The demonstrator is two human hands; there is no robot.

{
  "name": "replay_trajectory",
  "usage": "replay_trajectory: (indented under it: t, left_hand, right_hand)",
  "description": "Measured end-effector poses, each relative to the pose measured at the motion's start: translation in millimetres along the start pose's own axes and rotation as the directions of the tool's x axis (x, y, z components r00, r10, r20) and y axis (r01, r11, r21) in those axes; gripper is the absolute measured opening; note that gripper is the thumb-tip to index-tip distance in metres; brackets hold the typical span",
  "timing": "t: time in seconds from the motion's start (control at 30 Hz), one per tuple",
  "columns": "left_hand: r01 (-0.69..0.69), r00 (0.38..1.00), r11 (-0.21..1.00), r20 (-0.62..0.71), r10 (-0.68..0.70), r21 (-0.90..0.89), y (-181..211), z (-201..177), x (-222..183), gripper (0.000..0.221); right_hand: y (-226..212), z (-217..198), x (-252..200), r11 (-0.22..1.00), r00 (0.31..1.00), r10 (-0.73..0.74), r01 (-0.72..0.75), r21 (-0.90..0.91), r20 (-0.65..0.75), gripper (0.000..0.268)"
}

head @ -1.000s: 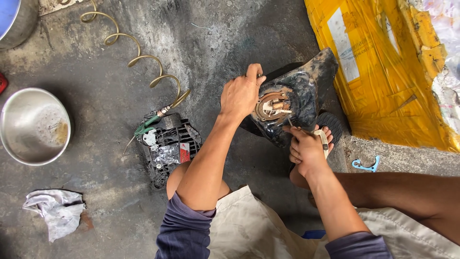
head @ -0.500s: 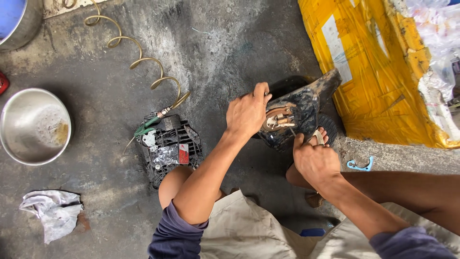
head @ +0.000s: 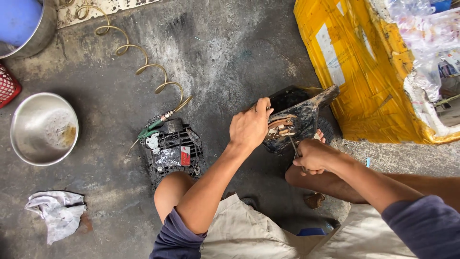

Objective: Removing a fuel pump assembly from a motorcycle fuel tank using a screwdriver

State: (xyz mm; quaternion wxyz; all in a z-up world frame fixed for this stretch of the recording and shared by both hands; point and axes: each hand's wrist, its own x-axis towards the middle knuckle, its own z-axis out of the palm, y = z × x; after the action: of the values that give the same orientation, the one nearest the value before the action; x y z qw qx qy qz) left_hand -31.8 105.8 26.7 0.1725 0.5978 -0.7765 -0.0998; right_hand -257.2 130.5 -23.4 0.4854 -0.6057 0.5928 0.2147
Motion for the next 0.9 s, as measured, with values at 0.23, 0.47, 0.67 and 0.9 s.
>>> replay_trajectory:
  t: [0.23,0.47,0.67,0.9]
  left_hand:
    - [0.018,1.0,1.0,-0.005,-0.018,-0.006,2.9,0.8,-7.4,0.018]
    - [0.083,0.993,0.996,0.085,-0.08,-0.023,6.0,-0.1,-10.2,0.019]
    - [0.107,0.987,0.994,0.122,-0.106,-0.006,12.4,-7.2,-8.6,0.018]
    - [0.124,0.985,0.992,0.128,-0.12,-0.024,15.6,-15.6,-7.2,0.018]
  right_hand:
    - [-2.2,-16.1,-29.1,0.818,0.993,-0.001,-0.066,0.572,0.117,0.03]
    - [20.4,-7.7,-4.9,0.819,0.993,0.047,-0.101,0.565,0.108,0.047]
    - [19.8,-21.9,-15.9,0.606,0.966,-0.132,-0.099,0.79,0.223,0.037]
    - [31.8,-10.3,12.3,0.545,0.943,-0.199,-0.119,0.83,0.266,0.043]
